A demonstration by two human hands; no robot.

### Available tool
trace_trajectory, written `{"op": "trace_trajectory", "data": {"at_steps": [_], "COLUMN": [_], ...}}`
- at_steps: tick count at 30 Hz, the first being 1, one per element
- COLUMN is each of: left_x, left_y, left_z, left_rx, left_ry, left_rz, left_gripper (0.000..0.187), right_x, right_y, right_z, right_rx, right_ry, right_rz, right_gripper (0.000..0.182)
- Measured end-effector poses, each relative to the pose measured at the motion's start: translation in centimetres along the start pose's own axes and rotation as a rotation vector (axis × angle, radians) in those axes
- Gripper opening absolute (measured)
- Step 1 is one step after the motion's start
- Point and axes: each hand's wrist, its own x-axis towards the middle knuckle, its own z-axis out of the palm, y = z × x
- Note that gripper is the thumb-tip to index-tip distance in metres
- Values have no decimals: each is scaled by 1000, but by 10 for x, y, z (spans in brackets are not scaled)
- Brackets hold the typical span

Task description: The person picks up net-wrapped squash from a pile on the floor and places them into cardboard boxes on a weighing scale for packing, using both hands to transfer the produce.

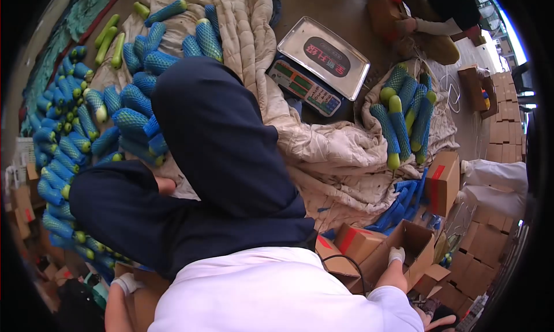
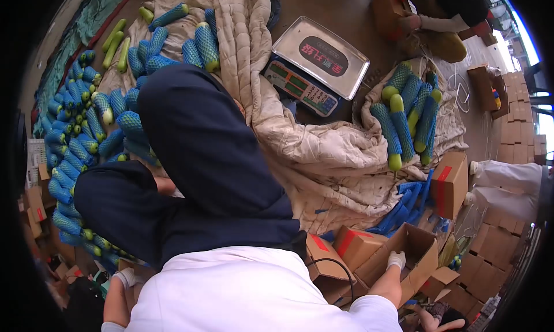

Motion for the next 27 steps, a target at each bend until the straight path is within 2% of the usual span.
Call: {"op": "trace_trajectory", "data": {"at_steps": [1,2,4,5,6,7,8,10,11,13,14,16,18,19,20,22,24,26,27], "left_x": [39,8,52,48,69,80,93,98,100,110,113,120,124,126,132,138,142,144,150], "left_y": [-51,-16,-65,-51,-59,-63,-48,-32,-45,-54,-61,-76,-87,-90,-81,-74,-73,-70,-72], "left_z": [-5,-38,-48,-60,-67,-73,-101,-90,-88,-95,-96,-93,-81,-72,-72,-68,-62,-45,-38], "left_rx": [238,209,-113,-189,97,295,351,418,434,437,428,396,348,322,298,250,189,106,56], "left_ry": [152,237,431,370,384,421,419,416,415,417,417,424,432,437,439,438,455,491,514], "left_rz": [-58,-10,235,61,47,152,186,280,315,370,391,426,461,479,498,528,564,604,616], "left_gripper": [43,45,45,39,30,33,33,34,34,35,35,36,36,37,37,38,39,39,40], "right_x": [0,-3,7,3,-7,-8,-4,4,16,36,25,2,-4,-9,-12,-23,30,108,86], "right_y": [-2,-7,-13,-21,-30,-35,-36,-36,-29,-20,-24,-34,-38,-36,-38,-36,9,57,30], "right_z": [-3,-9,-7,-8,-11,-9,-4,1,4,7,-4,-41,-64,-73,-86,-105,-81,-54,-77], "right_rx": [122,182,247,257,243,270,266,511,520,1597,1599,2251,2469,2552,2684,2767,2689,2762,2637], "right_ry": [101,129,121,114,95,80,92,98,95,286,281,390,452,450,505,655,766,715,638], "right_rz": [1,-22,4,11,33,52,80,209,236,318,320,170,225,190,276,384,473,469,284], "right_gripper": [72,88,106,111,115,121,125,122,122,119,119,111,105,102,105,100,80,59,55]}}
